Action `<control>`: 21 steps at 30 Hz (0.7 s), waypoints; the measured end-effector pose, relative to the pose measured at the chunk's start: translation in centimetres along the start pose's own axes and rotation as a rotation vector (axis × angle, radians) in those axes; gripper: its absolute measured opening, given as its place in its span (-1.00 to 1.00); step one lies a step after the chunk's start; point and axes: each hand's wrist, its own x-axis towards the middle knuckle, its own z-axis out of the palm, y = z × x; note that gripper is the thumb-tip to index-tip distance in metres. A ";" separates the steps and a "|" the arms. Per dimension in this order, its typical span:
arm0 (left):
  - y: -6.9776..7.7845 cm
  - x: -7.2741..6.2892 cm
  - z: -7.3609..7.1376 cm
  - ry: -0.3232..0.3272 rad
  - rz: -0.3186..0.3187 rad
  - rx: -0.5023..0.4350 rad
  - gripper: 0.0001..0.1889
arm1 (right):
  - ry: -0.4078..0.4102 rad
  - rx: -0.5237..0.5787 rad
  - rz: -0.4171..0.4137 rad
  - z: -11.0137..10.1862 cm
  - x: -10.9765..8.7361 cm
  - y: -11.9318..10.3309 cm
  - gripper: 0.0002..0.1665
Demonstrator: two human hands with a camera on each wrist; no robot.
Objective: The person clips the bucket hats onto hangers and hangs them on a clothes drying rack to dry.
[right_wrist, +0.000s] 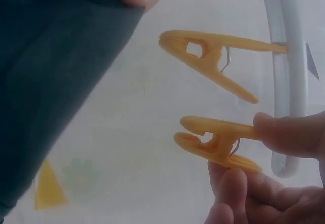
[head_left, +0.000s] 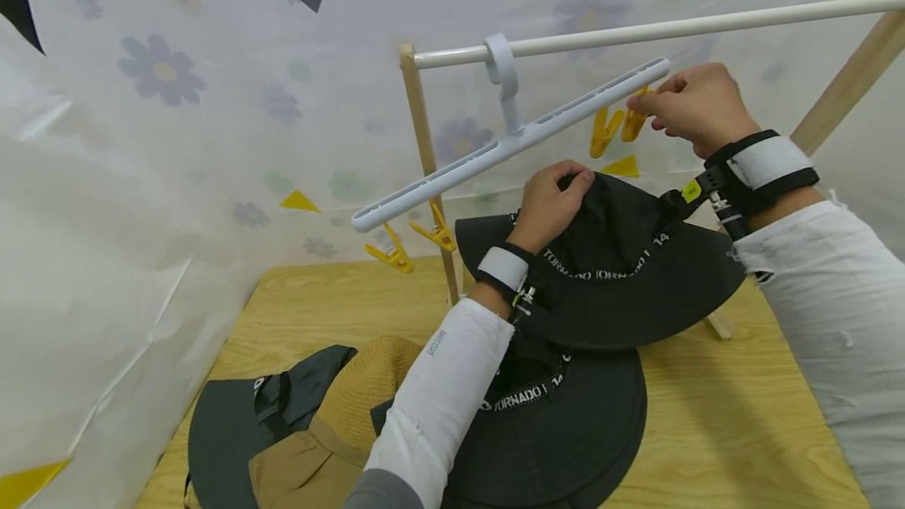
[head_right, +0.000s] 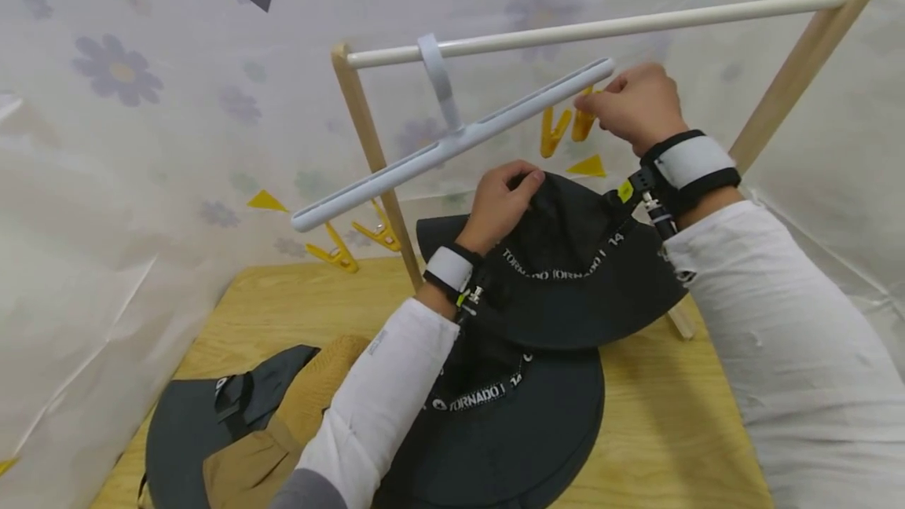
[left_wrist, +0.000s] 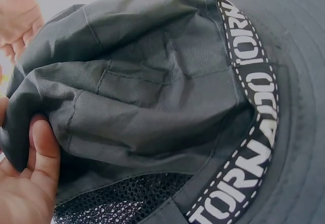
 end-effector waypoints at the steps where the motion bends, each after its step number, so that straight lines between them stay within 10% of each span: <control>1: 0.0 0.1 0.0 -0.002 -0.013 0.003 -0.76 | 0.003 0.004 -0.002 0.0 0.0 0.0 -0.56; 21: -2.1 1.9 -0.7 -0.059 -0.144 -0.048 -0.75 | 0.006 0.080 -0.038 1.2 0.2 0.2 -0.66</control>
